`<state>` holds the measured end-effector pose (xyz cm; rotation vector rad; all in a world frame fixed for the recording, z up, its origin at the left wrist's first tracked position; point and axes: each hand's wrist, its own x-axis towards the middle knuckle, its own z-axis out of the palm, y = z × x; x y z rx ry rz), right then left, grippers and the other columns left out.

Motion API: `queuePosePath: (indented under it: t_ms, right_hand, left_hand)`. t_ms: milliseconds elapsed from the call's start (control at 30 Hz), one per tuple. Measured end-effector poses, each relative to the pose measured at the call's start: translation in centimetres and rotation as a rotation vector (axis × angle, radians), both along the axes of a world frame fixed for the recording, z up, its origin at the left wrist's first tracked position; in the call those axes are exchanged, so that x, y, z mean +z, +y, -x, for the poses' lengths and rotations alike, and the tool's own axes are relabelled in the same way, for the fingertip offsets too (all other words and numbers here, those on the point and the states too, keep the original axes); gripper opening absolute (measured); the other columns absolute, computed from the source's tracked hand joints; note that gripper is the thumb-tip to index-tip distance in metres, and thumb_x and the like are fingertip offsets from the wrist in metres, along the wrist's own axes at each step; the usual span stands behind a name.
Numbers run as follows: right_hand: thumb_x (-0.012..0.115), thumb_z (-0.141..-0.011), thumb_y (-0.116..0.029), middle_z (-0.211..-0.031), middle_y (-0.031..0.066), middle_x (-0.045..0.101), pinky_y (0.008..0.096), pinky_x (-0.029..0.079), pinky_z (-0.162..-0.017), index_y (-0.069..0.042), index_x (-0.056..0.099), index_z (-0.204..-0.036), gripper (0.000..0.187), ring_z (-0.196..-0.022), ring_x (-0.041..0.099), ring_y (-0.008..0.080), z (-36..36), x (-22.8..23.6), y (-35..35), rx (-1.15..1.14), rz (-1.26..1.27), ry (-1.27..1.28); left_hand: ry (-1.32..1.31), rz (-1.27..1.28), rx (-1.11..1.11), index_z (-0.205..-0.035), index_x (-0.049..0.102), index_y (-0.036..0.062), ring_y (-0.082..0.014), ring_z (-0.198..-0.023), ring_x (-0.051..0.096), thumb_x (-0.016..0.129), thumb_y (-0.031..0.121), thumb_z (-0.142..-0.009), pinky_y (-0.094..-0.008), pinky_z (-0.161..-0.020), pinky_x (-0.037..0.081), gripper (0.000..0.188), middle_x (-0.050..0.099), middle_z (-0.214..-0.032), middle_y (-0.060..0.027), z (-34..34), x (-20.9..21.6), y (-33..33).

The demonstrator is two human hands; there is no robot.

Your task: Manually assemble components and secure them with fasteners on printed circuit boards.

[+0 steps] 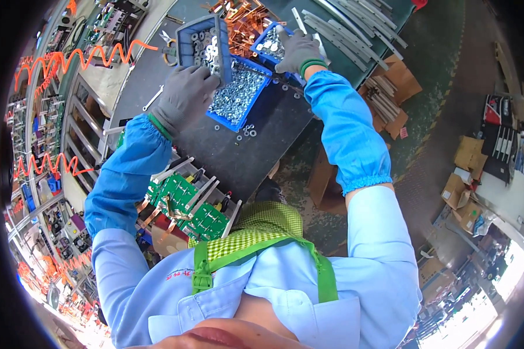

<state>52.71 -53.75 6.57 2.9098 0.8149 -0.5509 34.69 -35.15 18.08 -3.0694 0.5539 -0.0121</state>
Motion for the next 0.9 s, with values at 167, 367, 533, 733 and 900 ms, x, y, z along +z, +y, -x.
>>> queuePosePath:
  t_ms: [167,367,533,733,900]
  right_hand:
    - [0.074,-0.059,-0.043,-0.129,0.0200,0.039,0.0481,0.038,-0.094,-0.022,0.016,-0.143,0.105,-0.116,0.044,0.0374,-0.1,1.3,-0.3,0.034,0.026,-0.012]
    - [0.074,-0.059,-0.041,-0.131,0.0166,0.040,0.0503,0.031,-0.098,-0.023,0.017,-0.143,0.103,-0.118,0.045,0.0359,0.3,3.2,0.0,0.040,0.038,-0.010]
    - [0.073,-0.058,-0.041,-0.130,0.0180,0.040,0.0458,0.035,-0.096,-0.023,0.019,-0.142,0.102,-0.117,0.045,0.0370,0.7,5.9,-2.7,0.050,0.017,-0.094]
    - [0.075,-0.052,-0.037,-0.125,0.0176,0.042,0.0481,0.033,-0.096,-0.022,0.025,-0.139,0.102,-0.117,0.042,0.0380,4.8,9.8,-7.2,0.069,-0.066,-0.135]
    - [0.075,-0.049,-0.031,-0.114,0.0155,0.043,0.0463,0.039,-0.088,-0.018,0.027,-0.137,0.101,-0.104,0.048,0.0366,9.7,10.7,-11.2,0.087,-0.211,-0.115]
  left_hand:
    - [-0.098,0.039,-0.032,-0.080,0.056,0.0108,-0.0231,-0.076,0.057,0.058,0.013,-0.070,-0.0390,-0.065,0.043,0.010,0.053,-0.073,-0.0061,-1.0,0.0,1.0]
    - [-0.125,-0.027,-0.031,-0.084,0.059,0.0129,-0.0232,-0.077,0.057,0.057,0.013,-0.072,-0.0394,-0.067,0.043,0.012,0.054,-0.076,-0.0048,-3.5,-0.1,1.4]
    - [-0.118,-0.029,-0.050,-0.087,0.060,0.0125,-0.0249,-0.077,0.058,0.057,0.012,-0.073,-0.0396,-0.067,0.043,0.014,0.056,-0.079,-0.0054,-7.1,-1.4,0.9]
    - [-0.107,0.062,-0.072,-0.089,0.063,0.0111,-0.0269,-0.080,0.063,0.056,0.013,-0.074,-0.0415,-0.067,0.047,0.017,0.061,-0.084,-0.0067,-11.5,-3.8,-3.8]
    - [0.152,0.066,-0.054,-0.088,0.066,0.0116,-0.0278,-0.085,0.065,0.057,0.016,-0.073,-0.0415,-0.069,0.051,0.018,0.065,-0.086,-0.0087,-14.0,-7.5,-10.0]
